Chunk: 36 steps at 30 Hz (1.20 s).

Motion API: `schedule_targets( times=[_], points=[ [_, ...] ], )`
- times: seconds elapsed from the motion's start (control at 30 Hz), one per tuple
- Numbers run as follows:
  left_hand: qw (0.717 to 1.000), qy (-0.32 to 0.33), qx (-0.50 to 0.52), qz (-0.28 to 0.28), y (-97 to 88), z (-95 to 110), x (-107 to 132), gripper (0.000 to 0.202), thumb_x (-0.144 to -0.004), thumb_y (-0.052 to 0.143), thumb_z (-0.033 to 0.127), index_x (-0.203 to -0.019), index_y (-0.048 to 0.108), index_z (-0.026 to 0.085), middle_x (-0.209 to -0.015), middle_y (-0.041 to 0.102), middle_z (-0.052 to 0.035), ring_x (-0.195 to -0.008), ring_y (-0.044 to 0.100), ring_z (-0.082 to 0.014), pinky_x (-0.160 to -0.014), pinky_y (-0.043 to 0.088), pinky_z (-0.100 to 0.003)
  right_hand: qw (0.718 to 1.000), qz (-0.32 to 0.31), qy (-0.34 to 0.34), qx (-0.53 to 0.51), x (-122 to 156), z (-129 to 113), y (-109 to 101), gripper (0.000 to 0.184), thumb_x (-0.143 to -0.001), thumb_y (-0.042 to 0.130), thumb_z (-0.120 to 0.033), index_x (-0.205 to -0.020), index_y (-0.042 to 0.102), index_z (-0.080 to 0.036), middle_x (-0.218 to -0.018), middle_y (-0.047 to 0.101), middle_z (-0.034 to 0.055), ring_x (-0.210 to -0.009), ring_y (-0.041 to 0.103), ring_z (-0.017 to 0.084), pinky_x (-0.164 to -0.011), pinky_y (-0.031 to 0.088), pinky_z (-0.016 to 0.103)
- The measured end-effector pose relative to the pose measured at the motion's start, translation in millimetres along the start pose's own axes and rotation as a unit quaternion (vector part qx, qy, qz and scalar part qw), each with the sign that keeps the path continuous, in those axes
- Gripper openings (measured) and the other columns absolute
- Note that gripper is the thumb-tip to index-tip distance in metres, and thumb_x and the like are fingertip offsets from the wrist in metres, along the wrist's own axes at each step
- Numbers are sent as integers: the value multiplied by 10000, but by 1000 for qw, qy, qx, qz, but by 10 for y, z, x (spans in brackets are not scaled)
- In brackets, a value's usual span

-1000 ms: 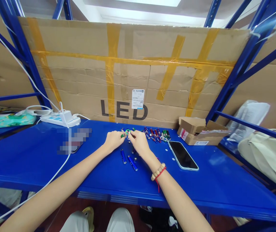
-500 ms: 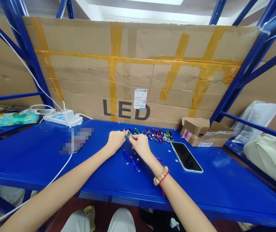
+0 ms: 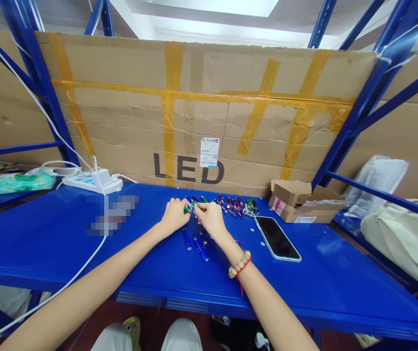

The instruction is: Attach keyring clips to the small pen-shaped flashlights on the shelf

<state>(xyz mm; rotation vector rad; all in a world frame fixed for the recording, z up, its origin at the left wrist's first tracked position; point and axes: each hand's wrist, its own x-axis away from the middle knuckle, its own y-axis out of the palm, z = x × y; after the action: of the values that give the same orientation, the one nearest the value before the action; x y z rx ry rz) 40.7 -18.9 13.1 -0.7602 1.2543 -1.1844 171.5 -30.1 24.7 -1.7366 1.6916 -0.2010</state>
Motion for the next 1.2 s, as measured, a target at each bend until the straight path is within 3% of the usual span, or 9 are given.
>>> schedule_targets(
  times=[0.13,0.27,0.5,0.63,0.87,1.2],
  points=[
    [999,-2,43,13,9,-10,-11,251,-806,395,259,-1004,520,168,-1050,530,-104,-955,525,-205,-769,412,-292,997,53,-49,-13,-45,55,-37,308,-777,463,-366,-677,649,-142,-471,579,4,-419,547,144,-467,436,239],
    [998,12,62,-16,-36,-39,-32,296,-867,299,302,-909,574,201,-958,608,-77,-892,582,-196,-729,432,-288,986,99,-124,54,-53,76,-47,340,-817,428,-368,-670,639,-146,-513,551,17,-442,509,120,-477,396,225],
    [998,23,51,-11,-80,-10,-20,328,-830,329,303,-783,638,201,-853,665,-85,-848,613,-225,-690,432,-290,971,98,-187,113,-18,34,-18,312,-858,393,-322,-719,613,-149,-564,483,7,-508,465,107,-522,353,217],
    [995,14,98,-24,-77,-9,-34,343,-805,349,326,-677,634,185,-770,667,-80,-783,619,-215,-614,408,-260,959,60,-235,146,-9,27,-28,312,-871,379,-307,-718,604,-154,-592,483,13,-556,457,111,-560,347,219],
    [986,-2,163,-29,-49,-27,-80,323,-779,388,333,-638,625,164,-718,661,-63,-694,602,-181,-539,348,-236,957,95,-253,108,-6,26,-33,313,-875,375,-325,-788,616,-145,-618,490,23,-560,444,113,-569,357,224],
    [979,-12,198,-42,-9,-34,-93,273,-748,420,331,-760,646,179,-722,653,-42,-663,574,-173,-521,343,-230,958,59,-254,118,-10,36,-47,324,-883,358,-330,-807,615,-149,-637,500,28,-579,457,114,-574,368,219]
  ],
)
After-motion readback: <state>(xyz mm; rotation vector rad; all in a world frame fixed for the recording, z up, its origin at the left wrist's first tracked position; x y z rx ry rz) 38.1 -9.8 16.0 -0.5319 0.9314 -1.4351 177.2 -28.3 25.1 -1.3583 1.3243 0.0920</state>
